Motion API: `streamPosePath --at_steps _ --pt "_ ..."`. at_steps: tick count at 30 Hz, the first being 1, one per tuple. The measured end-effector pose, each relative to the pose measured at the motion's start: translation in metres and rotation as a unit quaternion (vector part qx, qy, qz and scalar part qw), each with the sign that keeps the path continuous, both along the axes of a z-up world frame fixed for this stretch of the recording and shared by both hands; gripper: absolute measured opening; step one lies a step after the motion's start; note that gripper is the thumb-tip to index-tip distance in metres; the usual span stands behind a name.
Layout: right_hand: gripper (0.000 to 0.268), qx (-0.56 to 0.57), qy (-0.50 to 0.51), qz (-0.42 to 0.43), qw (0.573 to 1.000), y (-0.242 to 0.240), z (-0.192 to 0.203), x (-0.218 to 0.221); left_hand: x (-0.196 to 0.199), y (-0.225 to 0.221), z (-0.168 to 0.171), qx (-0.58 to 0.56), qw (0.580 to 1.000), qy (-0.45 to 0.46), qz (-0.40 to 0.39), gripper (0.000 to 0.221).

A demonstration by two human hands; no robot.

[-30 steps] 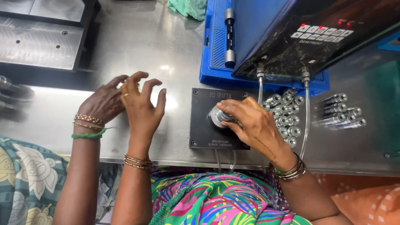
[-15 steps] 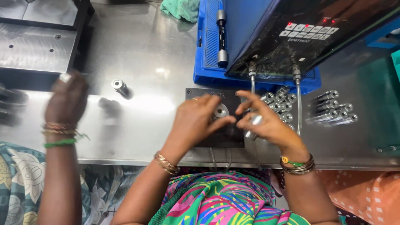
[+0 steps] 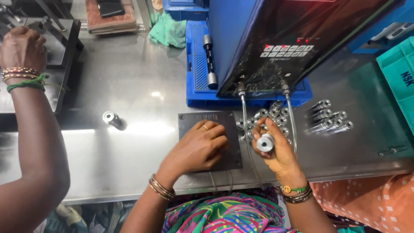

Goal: The recorder places metal spacers onto a measurement fixture to verify their height or dimensions against a digital gauge.

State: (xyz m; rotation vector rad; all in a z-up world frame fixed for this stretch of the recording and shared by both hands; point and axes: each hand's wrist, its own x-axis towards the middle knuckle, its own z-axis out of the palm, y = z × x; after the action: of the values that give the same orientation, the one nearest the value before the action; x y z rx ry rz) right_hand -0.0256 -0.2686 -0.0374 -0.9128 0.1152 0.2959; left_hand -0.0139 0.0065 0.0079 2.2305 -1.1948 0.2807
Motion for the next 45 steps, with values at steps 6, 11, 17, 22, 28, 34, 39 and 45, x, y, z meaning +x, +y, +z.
streamPosePath --at_steps 6,11,17,22,28,34,39,45 --pt "0.040 -0.156 0.002 -0.043 0.987 0.011 0.027 -0.008 0.000 -0.008 -0.012 -0.052 0.984 0.056 0.160 0.031" --pt "0.051 -0.222 -0.056 -0.038 0.973 0.006 0.023 -0.011 -0.002 0.004 -0.017 -0.082 0.988 0.052 0.122 0.036" --pt "0.054 -0.294 -0.112 -0.047 0.948 0.009 0.026 -0.010 0.000 -0.006 -0.008 -0.061 0.985 -0.001 0.163 0.038" --pt "0.044 -0.293 -0.173 -0.018 0.940 0.027 0.033 -0.008 0.005 -0.010 -0.010 -0.053 0.977 -0.015 0.207 0.038" --pt "0.048 -0.437 -0.222 0.099 0.866 0.074 0.040 -0.008 0.000 0.016 0.021 -0.247 0.922 -0.031 0.296 0.036" --pt "0.049 -0.591 -0.320 0.043 0.739 0.098 0.047 0.005 0.005 0.082 -0.072 -0.081 0.898 -0.072 0.426 0.036" --pt "0.056 -0.605 -0.466 0.074 0.641 0.098 0.051 0.004 -0.025 0.119 -0.110 0.051 0.865 0.006 0.499 0.036" --pt "0.067 -0.661 -0.481 0.106 0.566 0.099 0.066 0.000 -0.020 0.124 -0.086 0.031 0.812 -0.079 0.577 0.030"
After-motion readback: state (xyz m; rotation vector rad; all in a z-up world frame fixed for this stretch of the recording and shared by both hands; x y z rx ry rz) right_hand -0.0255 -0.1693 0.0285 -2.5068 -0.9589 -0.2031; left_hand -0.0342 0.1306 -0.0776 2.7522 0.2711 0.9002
